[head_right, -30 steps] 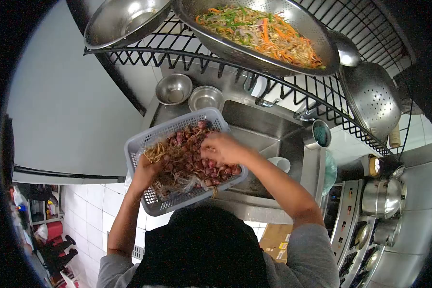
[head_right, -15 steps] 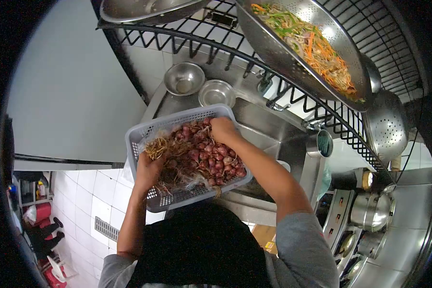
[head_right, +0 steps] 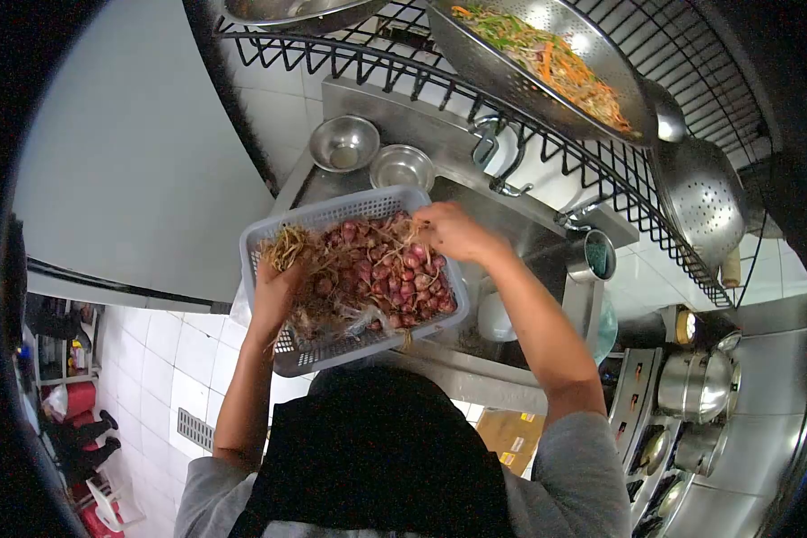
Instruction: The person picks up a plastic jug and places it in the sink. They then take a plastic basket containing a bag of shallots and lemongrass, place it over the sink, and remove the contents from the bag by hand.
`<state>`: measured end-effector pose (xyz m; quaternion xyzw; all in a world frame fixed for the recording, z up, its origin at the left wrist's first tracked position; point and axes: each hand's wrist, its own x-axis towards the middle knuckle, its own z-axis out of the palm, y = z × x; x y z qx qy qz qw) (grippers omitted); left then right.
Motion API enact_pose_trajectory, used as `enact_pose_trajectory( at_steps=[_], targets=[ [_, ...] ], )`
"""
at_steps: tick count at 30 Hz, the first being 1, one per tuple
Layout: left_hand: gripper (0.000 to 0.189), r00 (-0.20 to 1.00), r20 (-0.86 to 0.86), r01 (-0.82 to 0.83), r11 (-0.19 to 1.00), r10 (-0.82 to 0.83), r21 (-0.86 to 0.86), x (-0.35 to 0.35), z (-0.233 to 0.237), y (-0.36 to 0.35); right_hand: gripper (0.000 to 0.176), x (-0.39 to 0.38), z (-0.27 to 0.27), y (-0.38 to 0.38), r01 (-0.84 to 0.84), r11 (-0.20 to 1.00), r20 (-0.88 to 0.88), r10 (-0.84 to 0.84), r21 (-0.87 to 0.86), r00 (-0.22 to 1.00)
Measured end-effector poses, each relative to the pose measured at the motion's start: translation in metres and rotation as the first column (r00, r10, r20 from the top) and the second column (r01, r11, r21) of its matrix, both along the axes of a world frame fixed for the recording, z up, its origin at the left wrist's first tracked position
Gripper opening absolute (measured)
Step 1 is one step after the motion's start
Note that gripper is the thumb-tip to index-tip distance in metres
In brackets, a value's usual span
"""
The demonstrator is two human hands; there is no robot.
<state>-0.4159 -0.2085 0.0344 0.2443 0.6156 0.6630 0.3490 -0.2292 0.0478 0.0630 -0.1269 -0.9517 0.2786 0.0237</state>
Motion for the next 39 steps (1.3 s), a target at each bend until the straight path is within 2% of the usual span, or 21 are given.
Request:
enact_pose_trajectory(
  at_steps=[1, 3, 7, 10, 12, 15, 18, 19, 21, 23, 25, 26, 27, 29, 30, 31, 33, 35, 36, 37, 39],
  targets=[
    [0.017, 1.0, -0.005, 0.007, 1.0, -0.007, 0.003, 0.002, 0.007, 0.002, 0.012, -0.002, 0.016, -0.007, 0.007, 1.0, -0.005, -0.007, 0.003, 1.0],
    [0.023, 0.985, -0.143, 0.096, 0.995, -0.098, -0.023, 0.004, 0.02, 0.008, 0.01, -0.01, 0.047, -0.016, -0.004, 0.999, 0.09, 0.0, 0.043, 0.996],
    [0.02, 0.975, -0.169, 0.163, 0.982, -0.145, 0.093, 0.0, 0.018, 0.02, 0.009, -0.013, 0.06, -0.017, -0.061, 0.996, -0.003, 0.061, 0.065, 0.998],
    [0.022, 0.975, -0.14, 0.185, 0.978, -0.17, 0.097, 0.002, 0.037, 0.026, 0.007, -0.012, 0.09, -0.026, -0.086, 0.993, 0.056, 0.082, 0.078, 0.995],
    [0.03, 0.95, -0.24, 0.239, 0.959, -0.199, 0.152, 0.011, 0.061, 0.029, 0.006, -0.012, 0.107, -0.031, -0.05, 0.964, 0.051, 0.066, -0.261, 0.997],
    [0.035, 0.962, -0.151, 0.261, 0.933, -0.229, 0.248, 0.025, 0.069, 0.036, 0.007, -0.012, 0.133, -0.039, -0.059, 0.966, -0.044, 0.049, -0.251, 0.998],
    [0.041, 0.923, -0.251, 0.368, 0.86, -0.291, 0.354, 0.043, 0.069, 0.05, 0.008, -0.014, 0.165, -0.057, -0.006, 0.974, -0.035, -0.002, -0.228, 0.999],
    [0.041, 0.92, -0.259, 0.374, 0.857, -0.295, 0.353, 0.048, 0.057, 0.056, 0.008, -0.014, 0.169, -0.061, 0.012, 0.98, -0.039, -0.02, -0.2, 0.999],
    [0.042, 0.876, -0.133, 0.482, 0.839, -0.464, 0.252, 0.052, 0.029, 0.067, 0.008, -0.015, 0.16, -0.059, 0.019, 0.976, -0.076, -0.036, -0.216, 0.997],
    [0.037, 0.853, -0.104, 0.521, 0.836, -0.511, 0.172, 0.058, 0.031, 0.065, 0.012, -0.015, 0.149, -0.054, -0.016, 0.981, -0.159, -0.015, -0.191, 0.987],
    [0.033, 0.918, -0.064, 0.397, 0.906, -0.392, 0.145, 0.062, 0.028, 0.059, 0.014, -0.008, 0.141, -0.052, 0.045, 0.965, -0.155, -0.088, -0.26, 0.984],
    [0.026, 0.896, -0.159, 0.435, 0.891, -0.415, 0.129, 0.054, 0.02, 0.054, 0.017, -0.004, 0.136, -0.05, 0.108, 0.936, -0.135, -0.161, -0.334, 0.978],
    [0.026, 0.893, -0.162, 0.441, 0.889, -0.421, 0.124, 0.044, 0.013, 0.045, 0.017, 0.0, 0.128, -0.046, 0.113, 0.935, -0.14, -0.168, -0.337, 0.976],
    [0.03, 0.915, -0.119, 0.386, 0.922, -0.385, -0.016, 0.025, 0.001, 0.031, 0.021, 0.009, 0.111, -0.038, 0.149, 0.833, -0.14, -0.26, -0.532, 0.956],
    [0.03, 0.912, -0.123, 0.393, 0.92, -0.392, -0.018, 0.017, -0.006, 0.029, 0.021, 0.013, 0.103, -0.034, 0.153, 0.832, -0.143, -0.267, -0.534, 0.953],
    [0.025, 0.959, -0.125, 0.262, 0.964, -0.255, 0.041, 0.011, -0.009, 0.027, 0.019, 0.017, 0.095, -0.03, 0.152, 0.808, -0.118, -0.263, -0.57, 0.958],
    [0.021, 0.986, -0.119, 0.126, 0.988, -0.115, 0.094, 0.002, -0.008, 0.021, 0.017, 0.02, 0.079, -0.027, 0.15, 0.778, -0.092, -0.258, -0.61, 0.962],
    [0.013, 0.971, 0.229, 0.019, 0.976, -0.069, 0.215, -0.005, 0.003, 0.016, 0.016, 0.023, 0.067, -0.023, 0.199, 0.69, -0.053, -0.326, -0.696, 0.944],
    [0.009, 0.967, 0.253, -0.02, 0.978, -0.034, 0.208, -0.002, 0.023, 0.012, 0.016, 0.025, 0.068, -0.025, 0.2, 0.688, -0.054, -0.329, -0.698, 0.943],
    [0.009, 0.968, 0.25, -0.018, 0.979, -0.034, 0.204, -0.005, 0.021, 0.012, 0.016, 0.027, 0.07, -0.028, 0.209, 0.679, -0.021, -0.313, -0.704, 0.949],
    [0.011, 0.942, 0.296, 0.021, 0.905, -0.162, 0.426, -0.017, 0.018, 0.014, 0.017, 0.029, 0.067, -0.031, 0.215, 0.668, 0.009, -0.298, -0.713, 0.954]
  ],
)
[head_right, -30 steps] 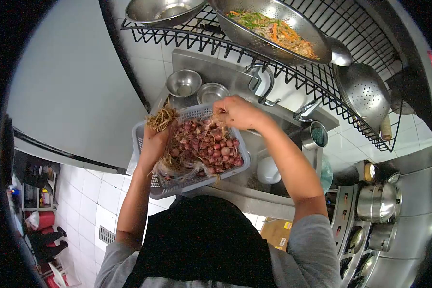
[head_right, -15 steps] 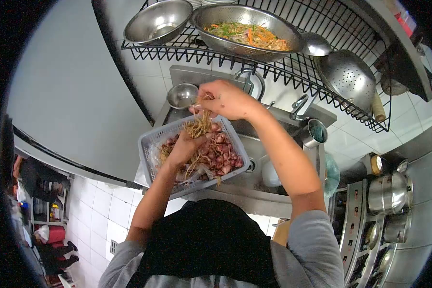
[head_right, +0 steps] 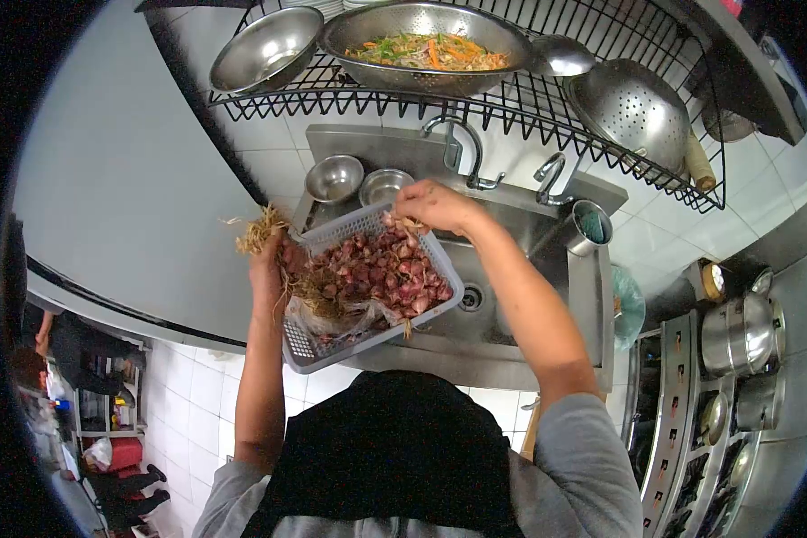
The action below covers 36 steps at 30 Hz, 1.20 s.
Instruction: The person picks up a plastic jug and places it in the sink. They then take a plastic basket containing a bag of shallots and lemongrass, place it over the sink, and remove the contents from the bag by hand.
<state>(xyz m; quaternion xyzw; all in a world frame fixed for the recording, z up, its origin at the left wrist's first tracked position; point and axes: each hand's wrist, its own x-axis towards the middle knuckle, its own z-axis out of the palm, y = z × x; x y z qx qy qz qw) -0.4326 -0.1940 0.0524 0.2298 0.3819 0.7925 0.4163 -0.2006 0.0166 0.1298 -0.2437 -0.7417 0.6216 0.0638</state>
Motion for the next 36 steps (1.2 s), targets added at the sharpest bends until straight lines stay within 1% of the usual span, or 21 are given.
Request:
enact_pose_trajectory(
  at_steps=[2, 4, 5, 7, 8, 10, 12, 14, 16, 17, 20, 21, 22, 24, 26, 28, 29, 33, 34, 35, 36],
  targets=[
    [0.014, 0.989, -0.108, -0.115, 0.988, 0.104, -0.105, 0.026, 0.028, 0.004, 0.018, -0.002, -0.011, 0.001, -0.11, 0.988, 0.131, 0.095, 0.111, 0.987],
    [0.019, 0.877, -0.46, 0.028, 0.971, -0.138, -0.238, 0.048, 0.048, 0.008, 0.023, -0.006, -0.016, -0.003, -0.175, 0.969, 0.145, 0.15, 0.175, 0.978],
    [0.019, 0.875, -0.465, 0.023, 0.971, -0.134, -0.236, 0.056, 0.046, 0.014, 0.026, -0.01, -0.017, -0.005, -0.209, 0.931, 0.138, 0.175, 0.3, 0.975],
    [0.029, 0.718, -0.641, 0.148, 0.959, -0.271, -0.241, 0.063, 0.033, 0.026, 0.031, -0.017, -0.022, -0.011, -0.196, 0.859, 0.116, 0.159, 0.473, 0.98],
    [0.029, 0.714, -0.644, 0.152, 0.959, -0.274, -0.24, 0.062, 0.028, 0.028, 0.031, -0.021, -0.027, -0.015, -0.189, 0.86, 0.112, 0.154, 0.475, 0.982],
    [0.03, 0.631, -0.705, 0.225, 0.946, -0.324, -0.233, 0.058, 0.021, 0.032, 0.029, -0.027, -0.037, -0.023, -0.087, 0.956, 0.043, 0.078, 0.281, 0.996],
    [0.027, 0.644, -0.705, 0.194, 0.955, -0.295, -0.222, 0.057, 0.015, 0.033, 0.026, -0.026, -0.04, -0.031, -0.033, 0.987, -0.029, 0.038, 0.158, 0.999],
    [0.025, 0.665, -0.703, 0.15, 0.967, -0.253, -0.207, 0.051, -0.009, 0.034, 0.024, -0.023, -0.03, -0.039, -0.019, 0.964, -0.211, -0.039, -0.265, 0.977],
    [0.021, 0.826, -0.55, 0.032, 0.985, -0.121, -0.168, 0.046, -0.039, 0.04, 0.023, -0.021, -0.036, -0.032, -0.044, 0.962, -0.238, -0.022, -0.27, 0.971],
    [0.021, 0.825, -0.549, 0.042, 0.984, -0.132, -0.173, 0.046, -0.041, 0.04, 0.022, -0.018, -0.04, -0.028, -0.068, 0.958, -0.263, -0.007, -0.277, 0.965],
    [0.022, 0.78, -0.592, 0.117, 0.976, -0.204, -0.181, 0.062, 0.008, 0.029, 0.023, -0.018, -0.041, -0.023, -0.177, 0.958, -0.213, 0.129, -0.225, 0.968],
    [0.027, 0.713, -0.628, 0.202, 0.949, -0.313, -0.244, 0.065, 0.015, 0.028, 0.023, -0.02, -0.04, -0.026, -0.183, 0.957, -0.209, 0.136, -0.225, 0.968],
    [0.034, 0.631, -0.654, 0.279, 0.909, -0.416, -0.309, 0.066, 0.019, 0.029, 0.025, -0.021, -0.038, -0.029, -0.119, 0.977, -0.192, 0.085, -0.174, 0.978],
    [0.032, 0.626, -0.68, 0.276, 0.924, -0.381, -0.264, 0.065, 0.009, 0.039, 0.026, -0.026, -0.038, -0.031, -0.053, 0.991, -0.18, 0.03, -0.12, 0.983],
    [0.03, 0.615, -0.705, 0.281, 0.934, -0.353, -0.222, 0.064, -0.001, 0.042, 0.028, -0.031, -0.042, -0.029, 0.105, 0.983, -0.17, -0.079, 0.148, 0.982],
    [0.018, 0.801, -0.467, 0.286, 0.925, -0.374, -0.25, 0.063, -0.001, 0.038, 0.032, -0.022, -0.006, -0.039, 0.077, 0.968, -0.085, -0.058, 0.239, 0.995],
    [0.018, 0.8, -0.468, 0.287, 0.924, -0.376, -0.253, 0.062, 0.003, 0.035, 0.036, -0.018, 0.007, -0.043, 0.037, 0.945, 0.004, -0.041, 0.324, 0.999],
    [0.021, 0.828, -0.432, 0.2, 0.909, -0.357, -0.366, 0.06, 0.041, 0.028, 0.041, -0.01, -0.038, -0.031, 0.198, 0.973, -0.072, -0.19, 0.122, 0.979],
    [0.023, 0.836, -0.425, 0.176, 0.903, -0.348, -0.392, 0.059, 0.046, 0.028, 0.043, -0.007, -0.057, -0.041, 0.184, 0.978, -0.147, -0.169, 0.099, 0.975],
    [0.022, 0.935, -0.227, 0.189, 0.925, -0.271, -0.328, 0.062, 0.04, 0.032, 0.045, -0.004, -0.075, -0.051, 0.164, 0.983, -0.224, -0.143, 0.077, 0.964],
    [0.022, 0.936, -0.231, 0.182, 0.927, -0.266, -0.327, 0.063, 0.042, 0.031, 0.042, -0.008, -0.092, -0.063, 0.13, 0.99, -0.365, -0.104, 0.047, 0.925]
  ],
)
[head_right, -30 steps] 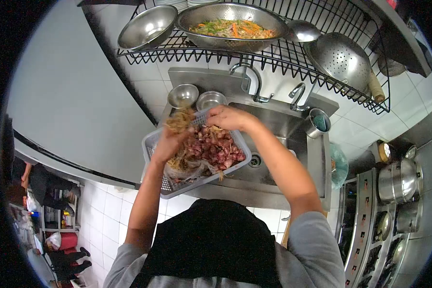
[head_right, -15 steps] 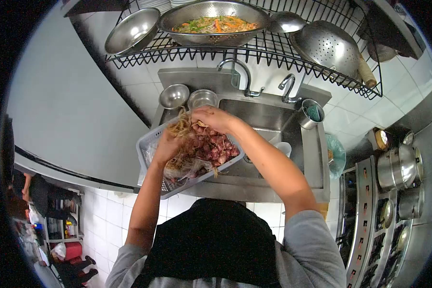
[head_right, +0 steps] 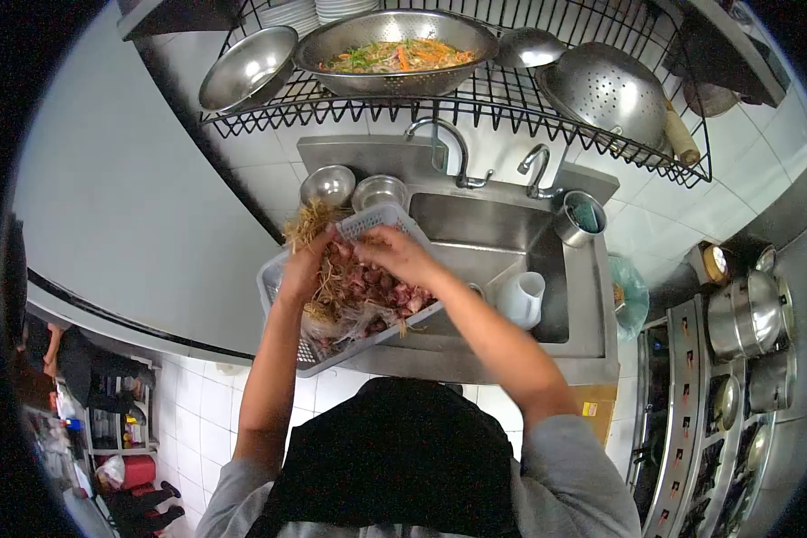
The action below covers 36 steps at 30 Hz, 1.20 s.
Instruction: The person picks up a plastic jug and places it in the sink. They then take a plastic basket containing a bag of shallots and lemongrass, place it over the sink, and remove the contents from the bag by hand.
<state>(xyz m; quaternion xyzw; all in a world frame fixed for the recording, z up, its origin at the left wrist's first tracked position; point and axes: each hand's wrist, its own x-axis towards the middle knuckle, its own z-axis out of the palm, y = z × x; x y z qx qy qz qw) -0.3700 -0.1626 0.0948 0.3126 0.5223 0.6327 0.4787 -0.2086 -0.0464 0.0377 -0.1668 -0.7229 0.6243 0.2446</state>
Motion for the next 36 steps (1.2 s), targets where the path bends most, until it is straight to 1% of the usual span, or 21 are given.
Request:
enact_pose_trajectory(
  at_steps=[2, 4, 5, 6, 8, 12, 14, 15, 16, 17, 18, 20, 21, 22, 24, 28, 30, 32, 34, 35, 36],
  targets=[
    [0.021, 1.0, -0.01, -0.005, 1.0, 0.005, -0.013, 0.004, 0.003, -0.002, 0.038, -0.015, -0.036, -0.014, 0.189, 0.967, -0.037, -0.186, 0.17, 0.982],
    [0.02, 0.995, -0.09, -0.045, 0.997, 0.05, 0.056, -0.001, -0.014, 0.005, 0.037, -0.007, 0.019, -0.046, 0.255, 0.956, -0.017, -0.255, 0.147, 0.967],
    [0.021, 0.981, -0.162, -0.084, 0.987, 0.106, 0.134, -0.004, -0.02, 0.007, 0.035, -0.015, 0.007, -0.042, 0.334, 0.912, -0.063, -0.329, 0.239, 0.942],
    [0.021, 0.981, -0.168, -0.08, 0.988, 0.102, 0.129, -0.003, -0.017, 0.006, 0.035, -0.018, 0.008, -0.044, 0.338, 0.912, -0.066, -0.332, 0.233, 0.941],
    [0.021, 0.949, -0.272, -0.141, 0.986, 0.161, 0.091, -0.002, -0.013, 0.004, 0.033, -0.023, 0.011, -0.045, 0.376, 0.899, -0.235, -0.324, 0.226, 0.917],
    [0.019, 0.992, -0.09, -0.071, 0.989, 0.083, 0.131, 0.0, -0.02, 0.002, 0.029, -0.019, 0.027, -0.038, 0.313, 0.881, -0.117, -0.29, 0.355, 0.95],
    [0.017, 0.973, -0.006, -0.227, 0.969, 0.229, 0.096, 0.011, -0.016, 0.003, 0.025, -0.019, 0.029, -0.03, 0.195, 0.875, -0.04, -0.198, 0.444, 0.979],
    [0.017, 0.974, -0.007, -0.225, 0.97, 0.226, 0.098, 0.007, -0.019, 0.004, 0.025, -0.019, 0.024, -0.024, 0.198, 0.873, -0.043, -0.2, 0.445, 0.979],
    [0.019, 0.97, 0.172, -0.201, 0.967, 0.173, 0.16, -0.002, -0.024, 0.006, 0.024, -0.02, 0.014, -0.018, 0.122, 0.974, -0.081, -0.108, 0.19, 0.991],
    [0.022, 0.933, 0.344, -0.189, 0.956, 0.104, 0.225, -0.01, -0.029, 0.007, 0.022, -0.02, 0.005, -0.012, 0.016, 0.997, -0.142, -0.026, -0.071, 0.99],
    [0.022, 0.932, 0.345, -0.194, 0.954, 0.106, 0.229, -0.014, -0.027, 0.006, 0.022, -0.018, -0.002, -0.008, 0.012, 0.998, -0.142, -0.021, -0.066, 0.99],
    [0.029, 0.904, 0.423, -0.162, 0.962, 0.056, 0.218, -0.023, -0.022, 0.001, 0.022, -0.01, -0.011, -0.006, 0.224, 0.961, -0.129, -0.204, 0.164, 0.971],
    [0.032, 0.887, 0.46, -0.143, 0.967, 0.03, 0.211, -0.026, -0.019, -0.001, 0.026, -0.003, -0.008, -0.006, 0.213, 0.952, -0.024, -0.213, 0.219, 0.977],
    [0.032, 0.888, 0.459, -0.144, 0.967, 0.033, 0.209, -0.028, -0.017, -0.004, 0.026, 0.001, -0.017, -0.002, 0.212, 0.953, -0.024, -0.211, 0.216, 0.977],
    [0.036, 0.862, 0.506, -0.094, 0.98, -0.007, 0.174, -0.029, -0.012, -0.006, 0.033, 0.006, -0.03, 0.003, 0.164, 0.783, 0.123, -0.292, 0.6, 0.948],
    [0.035, 0.847, 0.525, -0.035, 0.974, -0.091, 0.224, -0.036, -0.019, -0.004, 0.044, -0.012, -0.025, -0.018, 0.172, 0.855, 0.021, -0.208, 0.489, 0.978],
    [0.036, 0.804, 0.573, 0.018, 0.97, -0.157, 0.241, -0.032, -0.015, -0.005, 0.05, -0.024, -0.017, -0.03, -0.055, 0.98, -0.004, 0.057, 0.189, 0.998],
    [0.035, 0.808, 0.566, 0.02, 0.967, -0.166, 0.254, -0.033, -0.011, -0.007, 0.043, -0.028, -0.011, -0.036, -0.046, 0.978, -0.056, 0.059, 0.204, 0.997],
    [0.033, 0.815, 0.557, 0.004, 0.962, -0.162, 0.275, -0.039, -0.01, -0.011, 0.036, -0.032, -0.006, -0.039, -0.056, 0.996, -0.048, 0.059, 0.066, 0.997],
    [0.027, 0.943, 0.334, -0.078, 0.981, 0.013, 0.18, -0.041, -0.011, -0.013, 0.036, -0.028, -0.003, -0.039, -0.066, 0.995, -0.046, 0.07, 0.069, 0.997],
    [0.023, 0.982, 0.073, -0.181, 0.978, 0.174, 0.103, -0.043, -0.012, -0.016, 0.032, -0.018, 0.014, -0.044, -0.025, 0.999, -0.024, 0.026, 0.047, 0.999]
  ],
)
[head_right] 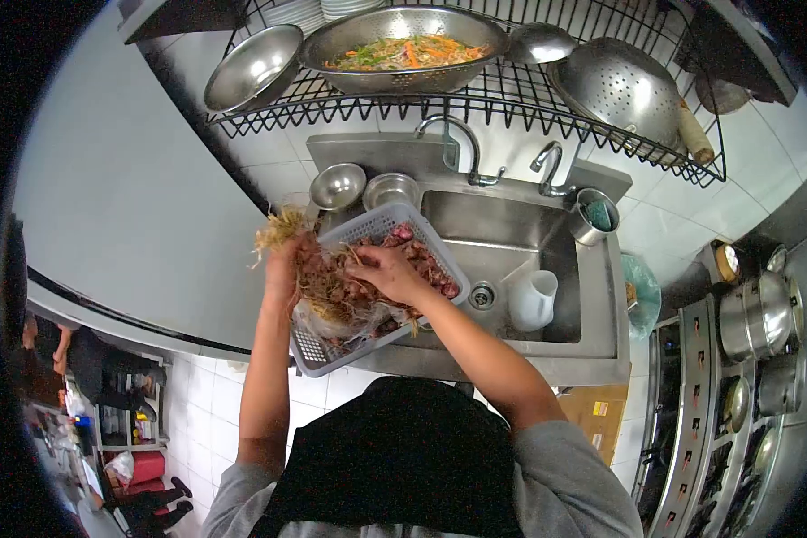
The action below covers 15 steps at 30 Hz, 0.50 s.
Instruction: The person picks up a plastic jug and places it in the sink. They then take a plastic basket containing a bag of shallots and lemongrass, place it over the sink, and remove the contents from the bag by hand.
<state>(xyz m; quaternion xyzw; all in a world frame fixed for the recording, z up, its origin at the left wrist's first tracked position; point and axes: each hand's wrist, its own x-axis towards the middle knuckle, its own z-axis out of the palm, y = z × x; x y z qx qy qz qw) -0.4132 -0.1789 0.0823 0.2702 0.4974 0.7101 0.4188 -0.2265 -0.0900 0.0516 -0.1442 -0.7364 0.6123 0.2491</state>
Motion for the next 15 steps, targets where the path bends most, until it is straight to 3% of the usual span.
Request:
enact_pose_trajectory(
  at_steps=[1, 2, 4, 6, 8, 10, 12, 14, 15],
  targets=[
    [0.023, 1.0, 0.002, -0.007, 1.0, 0.007, 0.0, 0.0, 0.001, -0.004, 0.029, 0.005, 0.01, -0.002, 0.044, 0.999, 0.023, -0.043, -0.019, 0.999],
    [0.019, 0.922, -0.384, 0.046, 0.999, -0.049, -0.015, 0.0, 0.002, -0.01, 0.029, 0.002, 0.001, 0.002, 0.037, 0.999, 0.025, -0.037, -0.02, 0.999],
    [0.024, 0.697, -0.71, 0.088, 0.995, -0.099, -0.053, 0.004, -0.002, -0.021, 0.029, -0.006, 0.007, 0.005, 0.077, 0.99, 0.017, -0.079, 0.12, 0.997],
    [0.036, 0.795, -0.559, 0.219, 0.971, -0.235, -0.096, 0.009, -0.016, -0.027, 0.03, 0.0, 0.007, 0.005, 0.095, 0.986, 0.009, -0.097, 0.134, 0.995],
    [0.037, 0.749, -0.584, 0.269, 0.949, -0.313, -0.163, -0.001, -0.025, -0.022, 0.033, -0.003, 0.0, 0.01, 0.088, 0.917, 0.047, -0.116, 0.39, 0.992],
    [0.029, 0.625, -0.671, 0.289, 0.916, -0.4, -0.277, 0.001, -0.016, -0.022, 0.031, -0.003, 0.004, 0.009, 0.076, 0.921, 0.012, -0.087, 0.381, 0.996],
    [0.025, 0.677, -0.622, 0.257, 0.918, -0.394, -0.302, 0.005, -0.023, -0.021, 0.028, -0.006, -0.002, 0.013, 0.02, 0.861, 0.115, -0.091, 0.508, 0.989],
    [0.024, 0.764, -0.577, 0.254, 0.957, -0.289, -0.143, 0.011, -0.027, -0.019, 0.028, -0.009, -0.005, 0.01, -0.017, 0.816, 0.176, -0.105, 0.578, 0.979],
    [0.022, 0.791, -0.538, 0.208, 0.955, -0.292, -0.212, 0.011, -0.033, -0.02, 0.028, -0.013, -0.009, 0.008, 0.012, 0.759, 0.142, -0.137, 0.651, 0.98]
  ],
)
